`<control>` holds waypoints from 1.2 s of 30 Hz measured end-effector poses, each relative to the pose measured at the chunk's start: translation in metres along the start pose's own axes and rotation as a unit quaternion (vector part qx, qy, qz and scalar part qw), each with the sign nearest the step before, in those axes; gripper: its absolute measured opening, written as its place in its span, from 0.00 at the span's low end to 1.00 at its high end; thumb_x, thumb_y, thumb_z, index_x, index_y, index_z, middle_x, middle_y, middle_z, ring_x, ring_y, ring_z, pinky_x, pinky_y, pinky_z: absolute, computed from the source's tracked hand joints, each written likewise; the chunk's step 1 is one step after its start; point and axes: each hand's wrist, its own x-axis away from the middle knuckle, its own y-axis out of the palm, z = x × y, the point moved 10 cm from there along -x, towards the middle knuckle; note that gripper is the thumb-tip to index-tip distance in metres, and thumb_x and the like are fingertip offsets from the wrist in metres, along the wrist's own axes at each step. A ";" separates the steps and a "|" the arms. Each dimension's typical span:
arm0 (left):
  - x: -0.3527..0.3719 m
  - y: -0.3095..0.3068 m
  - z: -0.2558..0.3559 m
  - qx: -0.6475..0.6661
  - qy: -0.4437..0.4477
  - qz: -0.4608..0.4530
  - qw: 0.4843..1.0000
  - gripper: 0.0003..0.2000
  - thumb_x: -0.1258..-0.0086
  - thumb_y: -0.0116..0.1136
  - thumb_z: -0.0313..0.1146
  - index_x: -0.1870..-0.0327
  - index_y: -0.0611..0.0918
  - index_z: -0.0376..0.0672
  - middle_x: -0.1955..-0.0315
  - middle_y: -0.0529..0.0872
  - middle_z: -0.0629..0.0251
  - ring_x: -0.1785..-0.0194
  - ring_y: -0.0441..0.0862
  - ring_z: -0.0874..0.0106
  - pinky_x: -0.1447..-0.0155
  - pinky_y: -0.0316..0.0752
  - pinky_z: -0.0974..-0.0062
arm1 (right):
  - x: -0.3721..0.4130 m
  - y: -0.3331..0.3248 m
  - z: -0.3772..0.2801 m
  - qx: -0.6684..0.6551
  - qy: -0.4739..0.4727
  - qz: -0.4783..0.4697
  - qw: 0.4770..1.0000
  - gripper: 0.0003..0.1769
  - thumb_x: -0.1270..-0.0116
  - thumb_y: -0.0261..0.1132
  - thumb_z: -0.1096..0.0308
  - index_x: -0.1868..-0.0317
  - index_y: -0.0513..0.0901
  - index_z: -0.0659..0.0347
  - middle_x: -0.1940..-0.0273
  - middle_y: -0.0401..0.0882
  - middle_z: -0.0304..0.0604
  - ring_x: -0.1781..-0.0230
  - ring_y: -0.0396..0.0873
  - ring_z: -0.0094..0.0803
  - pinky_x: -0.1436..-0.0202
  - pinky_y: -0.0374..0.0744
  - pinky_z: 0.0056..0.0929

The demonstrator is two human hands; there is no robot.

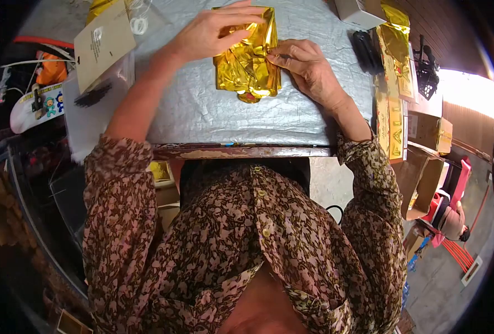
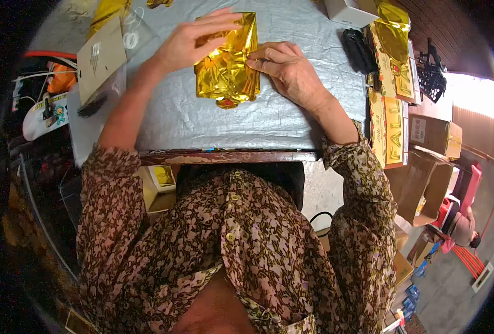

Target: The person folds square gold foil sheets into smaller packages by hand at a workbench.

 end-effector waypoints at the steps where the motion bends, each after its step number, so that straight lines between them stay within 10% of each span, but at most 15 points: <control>1: 0.006 -0.010 0.000 0.016 -0.002 0.001 1.000 0.23 0.27 0.61 0.24 0.30 0.80 0.47 0.30 0.80 0.62 0.22 0.70 0.61 0.21 0.67 0.58 | -0.001 0.000 0.000 -0.001 0.000 0.002 1.000 0.18 0.34 0.70 0.76 0.44 0.90 0.54 0.45 0.86 0.37 0.41 0.82 0.37 0.36 0.75 0.36; 16: 0.041 0.006 0.055 -0.179 0.109 -0.216 0.954 0.12 0.39 0.59 0.22 0.54 0.80 0.35 0.53 0.80 0.58 0.48 0.83 0.62 0.50 0.83 0.69 | 0.004 0.000 0.005 -0.001 0.006 -0.011 1.000 0.20 0.36 0.71 0.77 0.44 0.90 0.51 0.45 0.87 0.33 0.40 0.81 0.35 0.33 0.72 0.37; 19: 0.037 0.027 0.053 -0.213 0.055 -0.339 0.915 0.12 0.39 0.62 0.20 0.54 0.79 0.34 0.47 0.81 0.54 0.41 0.82 0.60 0.39 0.82 0.69 | 0.004 -0.002 0.005 -0.018 0.002 -0.015 1.000 0.21 0.37 0.71 0.78 0.44 0.90 0.51 0.44 0.87 0.33 0.41 0.81 0.36 0.32 0.71 0.39; 29: 0.048 0.014 0.064 -0.213 0.107 -0.100 0.966 0.07 0.38 0.60 0.20 0.60 0.78 0.38 0.54 0.80 0.60 0.51 0.85 0.65 0.46 0.85 0.71 | 0.005 0.000 0.013 -0.027 0.018 -0.023 0.999 0.20 0.37 0.67 0.74 0.45 0.89 0.48 0.44 0.87 0.29 0.40 0.79 0.33 0.27 0.67 0.41; 36: 0.050 -0.001 0.022 -0.002 -0.136 -0.062 0.989 0.10 0.33 0.59 0.19 0.51 0.79 0.35 0.45 0.87 0.55 0.43 0.87 0.58 0.39 0.82 0.66 | 0.003 -0.004 0.016 -0.062 0.043 -0.021 0.997 0.21 0.37 0.68 0.71 0.43 0.89 0.52 0.42 0.86 0.36 0.36 0.78 0.36 0.26 0.65 0.42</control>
